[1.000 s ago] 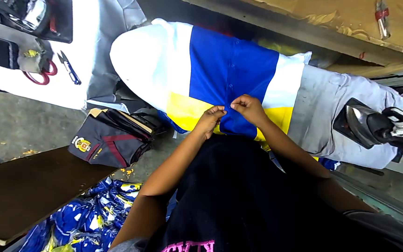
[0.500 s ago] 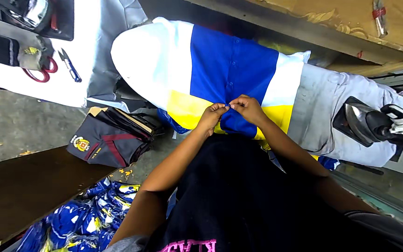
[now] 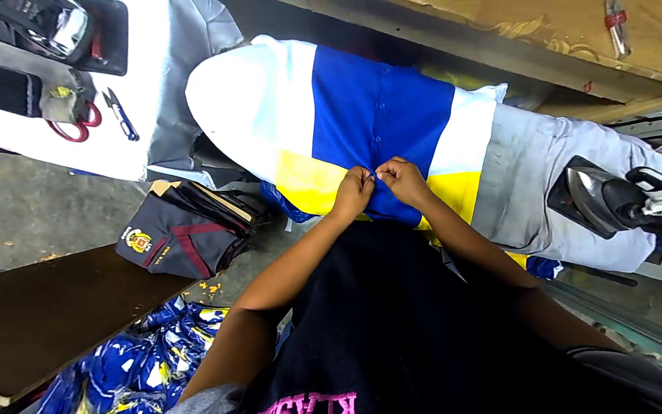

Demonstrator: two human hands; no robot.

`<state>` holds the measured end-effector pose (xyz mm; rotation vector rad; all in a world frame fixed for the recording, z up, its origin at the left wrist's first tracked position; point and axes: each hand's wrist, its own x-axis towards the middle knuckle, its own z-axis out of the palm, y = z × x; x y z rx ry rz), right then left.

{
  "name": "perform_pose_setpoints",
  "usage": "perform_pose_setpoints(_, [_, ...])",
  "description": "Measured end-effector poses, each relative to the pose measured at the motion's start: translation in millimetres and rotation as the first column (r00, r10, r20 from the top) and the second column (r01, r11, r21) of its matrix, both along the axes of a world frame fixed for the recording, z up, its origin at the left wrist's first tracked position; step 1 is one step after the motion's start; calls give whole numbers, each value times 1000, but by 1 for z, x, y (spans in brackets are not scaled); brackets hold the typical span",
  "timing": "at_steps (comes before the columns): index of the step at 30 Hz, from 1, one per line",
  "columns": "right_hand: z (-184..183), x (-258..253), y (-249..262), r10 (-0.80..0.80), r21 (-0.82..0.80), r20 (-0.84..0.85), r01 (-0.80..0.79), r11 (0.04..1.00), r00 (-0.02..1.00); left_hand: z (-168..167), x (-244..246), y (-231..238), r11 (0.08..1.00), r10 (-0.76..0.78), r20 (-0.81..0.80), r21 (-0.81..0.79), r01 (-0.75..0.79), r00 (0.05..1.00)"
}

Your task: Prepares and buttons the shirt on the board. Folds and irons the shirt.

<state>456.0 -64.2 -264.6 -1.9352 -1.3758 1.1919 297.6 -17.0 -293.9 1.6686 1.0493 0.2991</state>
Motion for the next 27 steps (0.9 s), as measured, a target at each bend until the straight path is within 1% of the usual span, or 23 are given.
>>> perform_pose_setpoints(2, [-2, -2, -1, -2, -11, 3, 2, 1000, 1000, 1, 1, 0, 997, -37, -80, 59, 42, 996])
perform_pose_setpoints(4, [-3, -3, -2, 10, -8, 0, -10, 1000, 1000, 0, 1, 3, 998, -52, -112, 32, 56, 992])
perform_pose_setpoints(5, [-3, -3, -3, 16, -8, -7, -16, 1000, 1000, -1, 1, 4, 999, -40, -99, -23, 38, 994])
perform_pose_setpoints(7, [-6, 1, -6, -13, 11, -22, 13, 1000, 1000, -5, -1, 6, 977, 20, -46, -209, -29, 999])
perform_pose_setpoints(9, [-12, 11, -13, -107, 26, 6, 106, 994, 994, -9, -4, 6, 912, 102, -1, -400, -94, 995])
perform_pose_setpoints(11, [-21, 28, -23, -229, 42, 86, 226, 973, 970, -8, -5, 6, 859, 157, 23, -496, -125, 987])
perform_pose_setpoints(15, [-32, 72, -50, -393, 15, 268, 404, 915, 880, -8, -6, 6, 842, 181, 42, -523, -133, 983])
perform_pose_setpoints(18, [-34, 94, -73, -502, 7, 375, 539, 842, 780, -7, -6, 7, 838, 181, 39, -530, -134, 983])
perform_pose_setpoints(20, [-35, 101, -84, -525, -40, 462, 608, 793, 715, -6, -6, 7, 837, 180, 35, -531, -134, 983])
perform_pose_setpoints(23, [-40, 103, -94, -526, -171, 542, 699, 694, 655, -5, -6, 7, 836, 180, 40, -533, -132, 983])
perform_pose_setpoints(25, [-46, 100, -98, -536, -204, 558, 731, 651, 633, -5, -7, 8, 833, 179, 50, -539, -125, 983])
perform_pose_setpoints(27, [-47, 97, -97, -556, -232, 537, 744, 626, 635, -5, -8, 9, 837, 166, 54, -536, -112, 985])
